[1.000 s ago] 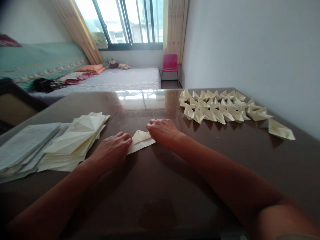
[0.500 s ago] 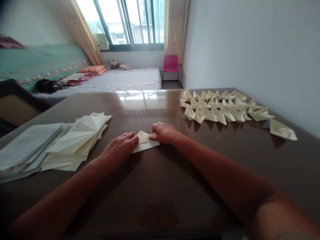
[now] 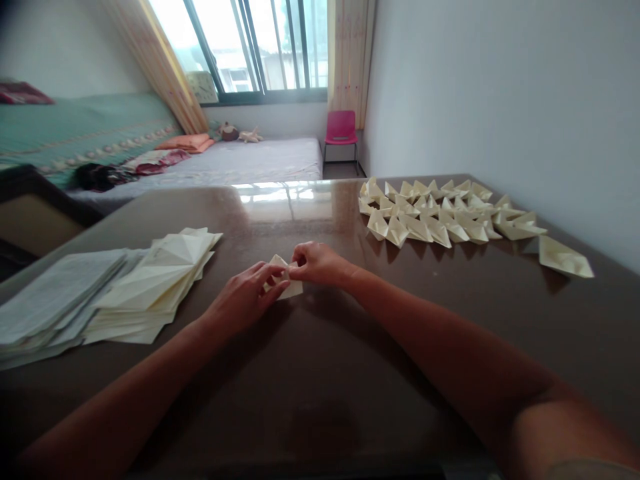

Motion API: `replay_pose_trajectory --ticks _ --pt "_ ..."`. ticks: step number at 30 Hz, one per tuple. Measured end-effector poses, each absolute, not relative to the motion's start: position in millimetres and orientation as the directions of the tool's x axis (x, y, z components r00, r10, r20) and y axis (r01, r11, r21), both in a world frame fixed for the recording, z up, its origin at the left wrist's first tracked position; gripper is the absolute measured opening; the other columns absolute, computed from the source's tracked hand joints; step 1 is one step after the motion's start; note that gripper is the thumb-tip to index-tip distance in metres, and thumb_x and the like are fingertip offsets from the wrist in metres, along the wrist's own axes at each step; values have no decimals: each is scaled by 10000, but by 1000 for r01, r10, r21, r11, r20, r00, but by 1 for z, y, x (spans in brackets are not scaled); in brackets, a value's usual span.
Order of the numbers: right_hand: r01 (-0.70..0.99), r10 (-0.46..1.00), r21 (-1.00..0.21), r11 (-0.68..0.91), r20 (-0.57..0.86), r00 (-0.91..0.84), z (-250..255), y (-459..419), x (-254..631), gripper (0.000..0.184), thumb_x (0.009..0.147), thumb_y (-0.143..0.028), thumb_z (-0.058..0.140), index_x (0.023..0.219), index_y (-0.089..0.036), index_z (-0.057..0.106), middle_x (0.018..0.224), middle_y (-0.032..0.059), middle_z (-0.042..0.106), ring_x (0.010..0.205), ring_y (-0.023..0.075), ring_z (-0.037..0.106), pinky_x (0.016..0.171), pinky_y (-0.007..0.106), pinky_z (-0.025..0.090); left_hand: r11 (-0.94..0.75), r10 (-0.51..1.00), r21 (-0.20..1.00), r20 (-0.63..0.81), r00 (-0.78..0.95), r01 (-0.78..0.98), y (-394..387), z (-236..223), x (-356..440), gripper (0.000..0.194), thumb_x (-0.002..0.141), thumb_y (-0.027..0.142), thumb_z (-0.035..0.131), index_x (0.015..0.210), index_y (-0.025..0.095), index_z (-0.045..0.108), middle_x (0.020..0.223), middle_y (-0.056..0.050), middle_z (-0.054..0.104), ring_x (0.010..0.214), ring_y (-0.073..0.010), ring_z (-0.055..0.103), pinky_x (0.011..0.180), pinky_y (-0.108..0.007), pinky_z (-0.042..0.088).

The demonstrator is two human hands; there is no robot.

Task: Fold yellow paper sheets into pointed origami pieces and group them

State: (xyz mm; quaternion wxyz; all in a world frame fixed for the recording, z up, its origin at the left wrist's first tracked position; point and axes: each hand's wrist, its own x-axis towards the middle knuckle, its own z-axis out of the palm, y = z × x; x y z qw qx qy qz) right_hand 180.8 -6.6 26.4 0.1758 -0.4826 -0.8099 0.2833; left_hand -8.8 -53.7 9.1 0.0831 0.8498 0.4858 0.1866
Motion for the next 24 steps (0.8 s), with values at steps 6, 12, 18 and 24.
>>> replay_pose_trajectory --ticks 6,12,18,24 --pt "577 744 -475 664 343 -574 42 -28 170 266 941 -247 387 897 -147 629 864 50 637 822 138 546 770 247 390 -412 906 587 348 242 697 -51 21 -11 353 856 468 542 1054 186 618 748 10 605 632 -107 546 590 -216 442" --pt "498 638 -399 770 503 -583 51 -27 176 211 934 -200 394 990 -151 591 955 62 620 918 160 528 845 273 388 -259 965 886 226 130 385 -42 16 -15 366 804 460 606 999 151 624 646 28 566 576 -100 503 531 -206 400" --pt "525 534 -139 840 389 -751 35 -12 188 444 767 -423 673 1098 -157 545 1107 106 584 1029 252 482 852 359 366 24 992 998 -30 125 50 -30 2 -20 505 718 396 692 1121 138 531 784 -4 601 610 -112 548 525 -210 430" --pt "526 504 84 847 191 -842 17 -7 190 283 814 -245 609 1089 -183 585 1074 97 597 997 235 483 796 334 320 -169 981 759 65 184 629 -24 -3 -31 386 806 340 552 1156 176 573 715 4 544 635 -150 535 627 -301 472"
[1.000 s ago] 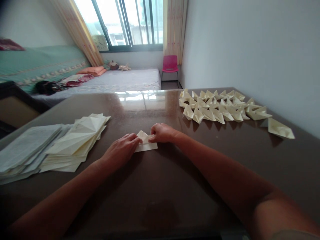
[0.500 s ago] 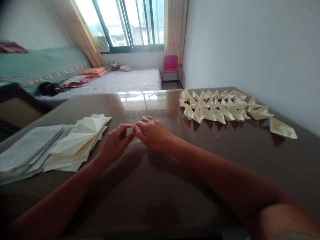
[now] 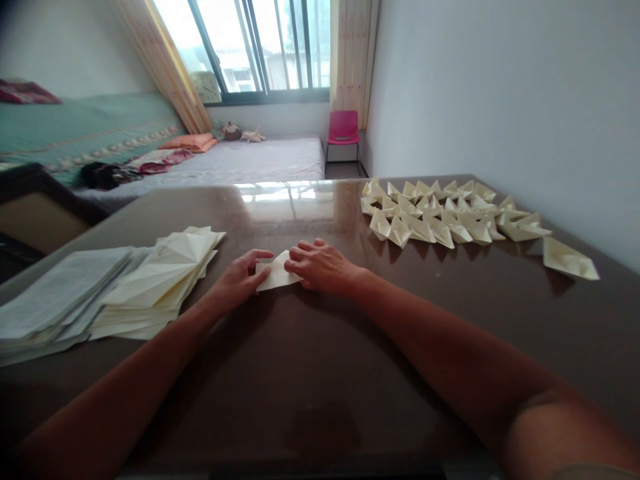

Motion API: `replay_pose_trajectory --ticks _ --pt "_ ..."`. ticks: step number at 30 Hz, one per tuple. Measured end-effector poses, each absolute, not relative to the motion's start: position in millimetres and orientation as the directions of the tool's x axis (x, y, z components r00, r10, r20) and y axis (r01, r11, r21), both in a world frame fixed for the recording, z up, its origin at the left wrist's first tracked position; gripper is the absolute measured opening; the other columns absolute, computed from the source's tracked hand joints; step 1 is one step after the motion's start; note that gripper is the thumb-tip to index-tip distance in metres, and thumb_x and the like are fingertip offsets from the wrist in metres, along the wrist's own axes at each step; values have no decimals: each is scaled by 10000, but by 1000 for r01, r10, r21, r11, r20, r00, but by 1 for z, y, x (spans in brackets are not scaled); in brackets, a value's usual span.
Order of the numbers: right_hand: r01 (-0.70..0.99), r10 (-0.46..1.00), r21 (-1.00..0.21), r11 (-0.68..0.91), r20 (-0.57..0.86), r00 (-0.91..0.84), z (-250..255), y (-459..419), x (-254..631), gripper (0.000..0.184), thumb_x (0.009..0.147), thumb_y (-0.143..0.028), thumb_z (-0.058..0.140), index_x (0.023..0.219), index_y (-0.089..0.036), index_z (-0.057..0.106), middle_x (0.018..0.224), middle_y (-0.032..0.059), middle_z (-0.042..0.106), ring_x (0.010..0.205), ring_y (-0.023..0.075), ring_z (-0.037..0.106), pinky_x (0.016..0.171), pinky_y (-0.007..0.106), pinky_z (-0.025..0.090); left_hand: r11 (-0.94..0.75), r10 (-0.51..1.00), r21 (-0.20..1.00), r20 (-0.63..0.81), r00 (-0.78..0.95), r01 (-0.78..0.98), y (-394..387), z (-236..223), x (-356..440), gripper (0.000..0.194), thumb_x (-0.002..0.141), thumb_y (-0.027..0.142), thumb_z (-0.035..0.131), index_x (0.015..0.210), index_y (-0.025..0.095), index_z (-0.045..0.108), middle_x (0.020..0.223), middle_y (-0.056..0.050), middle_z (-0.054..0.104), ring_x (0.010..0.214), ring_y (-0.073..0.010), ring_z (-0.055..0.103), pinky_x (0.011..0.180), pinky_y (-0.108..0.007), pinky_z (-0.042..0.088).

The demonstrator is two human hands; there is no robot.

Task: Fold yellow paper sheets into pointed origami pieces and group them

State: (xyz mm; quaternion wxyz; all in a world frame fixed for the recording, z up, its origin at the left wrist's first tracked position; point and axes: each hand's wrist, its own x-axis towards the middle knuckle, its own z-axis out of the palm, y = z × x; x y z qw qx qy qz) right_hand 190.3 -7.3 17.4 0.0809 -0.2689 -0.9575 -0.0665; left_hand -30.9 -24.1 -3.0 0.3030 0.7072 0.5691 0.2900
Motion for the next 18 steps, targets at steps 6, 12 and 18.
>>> replay_pose_trajectory --ticks 6,12,18 --pt "554 548 20 832 118 -828 15 -6 193 197 893 -269 501 985 -206 663 961 68 645 905 195 533 749 300 332 -554 818 202 313 483 807 -29 -2 -35 257 869 347 520 1036 238 681 1105 -61 588 1043 -232 506 932 -379 425" --pt "529 549 -159 834 136 -825 15 2 201 235 869 -227 517 1015 -224 701 999 58 679 900 178 581 755 267 377 -638 769 150 183 613 755 -35 5 -32 307 895 419 473 1070 253 664 1059 -46 643 986 -210 552 836 -316 453" --pt "600 752 -542 589 95 -652 5 21 210 233 860 -269 548 957 -155 727 822 35 714 729 141 613 664 218 406 -429 902 345 126 412 835 -20 2 -41 331 904 406 431 945 233 710 899 -22 716 785 -176 629 711 -270 436"
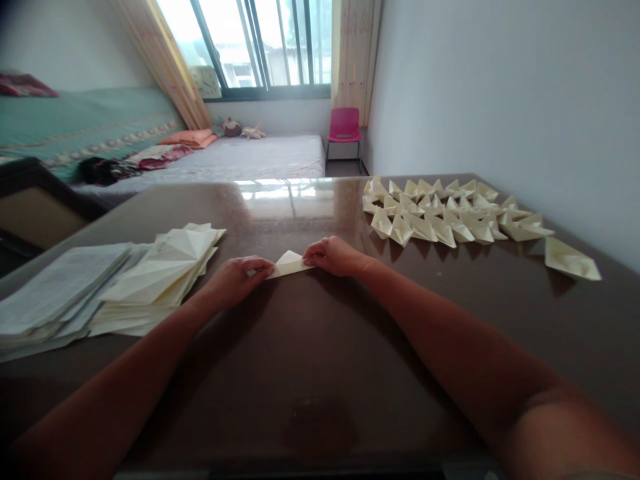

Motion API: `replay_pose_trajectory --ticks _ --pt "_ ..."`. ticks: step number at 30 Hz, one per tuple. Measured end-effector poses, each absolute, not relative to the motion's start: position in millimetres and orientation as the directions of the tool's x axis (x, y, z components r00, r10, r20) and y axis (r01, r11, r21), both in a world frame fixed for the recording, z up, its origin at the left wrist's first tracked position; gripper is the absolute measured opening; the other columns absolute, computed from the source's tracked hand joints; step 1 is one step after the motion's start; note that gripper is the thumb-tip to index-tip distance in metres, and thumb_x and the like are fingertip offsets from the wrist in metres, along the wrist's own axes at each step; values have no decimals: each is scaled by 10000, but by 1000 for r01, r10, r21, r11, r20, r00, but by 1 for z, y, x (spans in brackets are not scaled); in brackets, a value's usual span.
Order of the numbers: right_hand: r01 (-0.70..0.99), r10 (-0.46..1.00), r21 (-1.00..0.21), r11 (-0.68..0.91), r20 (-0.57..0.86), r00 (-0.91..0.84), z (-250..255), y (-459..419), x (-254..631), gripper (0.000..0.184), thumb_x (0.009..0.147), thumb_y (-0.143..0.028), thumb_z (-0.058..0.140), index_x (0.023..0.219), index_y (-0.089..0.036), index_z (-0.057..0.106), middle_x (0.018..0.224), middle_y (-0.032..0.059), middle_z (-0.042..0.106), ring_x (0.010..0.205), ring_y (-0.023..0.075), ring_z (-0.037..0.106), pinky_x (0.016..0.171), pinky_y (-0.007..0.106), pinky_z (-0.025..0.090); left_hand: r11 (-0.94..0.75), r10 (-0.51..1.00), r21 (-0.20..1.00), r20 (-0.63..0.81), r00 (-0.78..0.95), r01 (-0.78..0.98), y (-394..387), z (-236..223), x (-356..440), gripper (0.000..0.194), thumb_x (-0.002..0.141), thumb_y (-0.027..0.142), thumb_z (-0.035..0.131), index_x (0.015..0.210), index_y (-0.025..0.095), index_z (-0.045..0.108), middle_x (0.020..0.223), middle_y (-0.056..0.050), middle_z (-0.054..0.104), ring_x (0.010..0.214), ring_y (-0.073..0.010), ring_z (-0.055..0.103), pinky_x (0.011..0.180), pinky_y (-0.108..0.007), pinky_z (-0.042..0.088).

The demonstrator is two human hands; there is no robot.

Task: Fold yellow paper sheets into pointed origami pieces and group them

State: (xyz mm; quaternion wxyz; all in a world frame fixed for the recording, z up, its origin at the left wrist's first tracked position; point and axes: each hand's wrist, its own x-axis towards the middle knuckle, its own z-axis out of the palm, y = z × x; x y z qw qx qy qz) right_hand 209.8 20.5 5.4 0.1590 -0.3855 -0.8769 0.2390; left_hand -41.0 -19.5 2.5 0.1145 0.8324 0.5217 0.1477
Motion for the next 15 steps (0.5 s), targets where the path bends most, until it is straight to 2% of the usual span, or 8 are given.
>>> replay_pose_trajectory --ticks 2,5,9,15 --pt "624 806 -592 510 75 -587 2 23 209 232 852 -278 561 955 -144 719 774 24 704 691 131 599 631 208 400 -373 926 418 115 359 828 -15 0 -42 332 893 413 441 948 229 712 876 -17 728 765 -174 640 698 -263 433" --pt "665 847 -577 473 91 -523 0 22 204 195 844 -256 571 937 -145 701 801 28 700 701 123 596 644 204 399 -345 937 444 116 329 827 -13 -3 -41 333 880 419 446 968 236 710 876 -17 731 777 -181 648 707 -264 433" --pt "765 894 -480 430 107 -435 -1 17 198 169 842 -268 581 954 -175 665 858 35 704 748 137 607 664 214 390 -304 952 389 111 284 870 -15 -5 -38 348 873 440 437 1031 264 694 874 -26 726 788 -201 652 714 -278 442" --pt "861 923 -339 380 78 -377 -3 12 195 188 859 -355 545 989 -231 597 894 25 709 792 167 623 622 237 350 -300 953 235 113 281 924 -21 -3 -32 341 896 402 398 1115 304 642 941 -27 706 802 -201 638 727 -289 447"
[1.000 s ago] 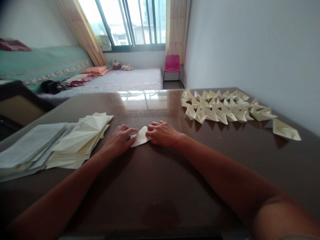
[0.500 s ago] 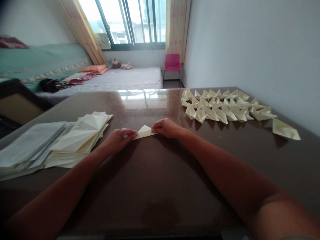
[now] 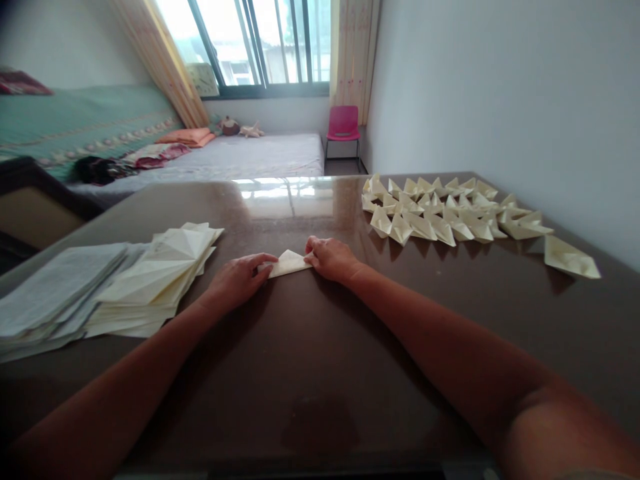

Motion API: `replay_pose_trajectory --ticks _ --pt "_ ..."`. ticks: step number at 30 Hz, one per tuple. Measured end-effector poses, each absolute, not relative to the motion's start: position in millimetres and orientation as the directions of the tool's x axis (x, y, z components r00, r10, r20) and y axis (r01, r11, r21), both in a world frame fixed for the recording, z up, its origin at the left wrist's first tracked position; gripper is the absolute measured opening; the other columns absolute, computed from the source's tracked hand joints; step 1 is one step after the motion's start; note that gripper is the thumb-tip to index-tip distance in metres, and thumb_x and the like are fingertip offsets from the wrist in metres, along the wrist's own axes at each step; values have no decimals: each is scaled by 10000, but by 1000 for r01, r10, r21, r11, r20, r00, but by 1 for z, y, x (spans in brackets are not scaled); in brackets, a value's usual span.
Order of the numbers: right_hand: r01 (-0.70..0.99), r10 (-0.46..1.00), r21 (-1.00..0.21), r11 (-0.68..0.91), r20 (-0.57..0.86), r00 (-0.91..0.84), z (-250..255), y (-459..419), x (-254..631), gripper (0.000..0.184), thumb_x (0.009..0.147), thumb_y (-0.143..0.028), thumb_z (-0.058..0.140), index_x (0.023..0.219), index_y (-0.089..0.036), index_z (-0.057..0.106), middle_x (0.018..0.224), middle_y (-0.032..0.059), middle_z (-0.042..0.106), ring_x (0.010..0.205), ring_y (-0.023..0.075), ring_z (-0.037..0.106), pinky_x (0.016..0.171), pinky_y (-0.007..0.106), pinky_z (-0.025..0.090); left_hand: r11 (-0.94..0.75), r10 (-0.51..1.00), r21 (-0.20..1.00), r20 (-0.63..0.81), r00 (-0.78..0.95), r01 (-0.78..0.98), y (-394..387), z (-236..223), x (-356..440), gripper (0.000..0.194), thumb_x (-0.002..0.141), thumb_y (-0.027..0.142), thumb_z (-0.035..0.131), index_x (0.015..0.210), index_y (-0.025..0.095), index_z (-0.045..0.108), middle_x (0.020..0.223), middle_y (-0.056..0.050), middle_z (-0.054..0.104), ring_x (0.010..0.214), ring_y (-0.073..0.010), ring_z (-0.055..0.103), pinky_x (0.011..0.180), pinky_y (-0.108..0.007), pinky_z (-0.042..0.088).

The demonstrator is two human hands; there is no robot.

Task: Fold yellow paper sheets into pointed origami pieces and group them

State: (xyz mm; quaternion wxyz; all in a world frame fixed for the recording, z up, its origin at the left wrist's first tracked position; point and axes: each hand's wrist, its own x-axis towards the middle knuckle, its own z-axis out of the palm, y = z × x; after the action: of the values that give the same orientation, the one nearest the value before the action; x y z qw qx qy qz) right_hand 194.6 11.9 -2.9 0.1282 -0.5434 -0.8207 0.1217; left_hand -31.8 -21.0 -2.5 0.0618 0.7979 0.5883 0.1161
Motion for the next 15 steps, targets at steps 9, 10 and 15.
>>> replay_pose_trajectory --ticks 9,10,15 --pt "893 925 -251 374 28 -379 3 8 190 201 874 -357 497 1019 -245 580 985 30 706 838 188 630 586 249 328 -365 917 16 179 357 931 -28 -2 -29 390 935 361 386 1304 351 513 1039 -55 605 979 -234 542 759 -324 462" --pt "895 926 -248 371 24 -378 3 8 190 206 876 -354 495 1027 -244 582 989 33 704 845 191 630 593 250 336 -406 890 -8 224 397 914 -28 -3 -29 396 929 336 415 1315 357 504 1086 -60 584 1022 -237 512 791 -333 457" --pt "898 925 -233 374 29 -378 4 7 191 223 895 -341 476 1053 -247 600 986 40 685 859 195 619 628 259 370 -628 746 -80 222 628 774 -30 -5 -27 399 917 208 453 1264 379 550 1105 -43 570 1018 -215 468 838 -332 428"
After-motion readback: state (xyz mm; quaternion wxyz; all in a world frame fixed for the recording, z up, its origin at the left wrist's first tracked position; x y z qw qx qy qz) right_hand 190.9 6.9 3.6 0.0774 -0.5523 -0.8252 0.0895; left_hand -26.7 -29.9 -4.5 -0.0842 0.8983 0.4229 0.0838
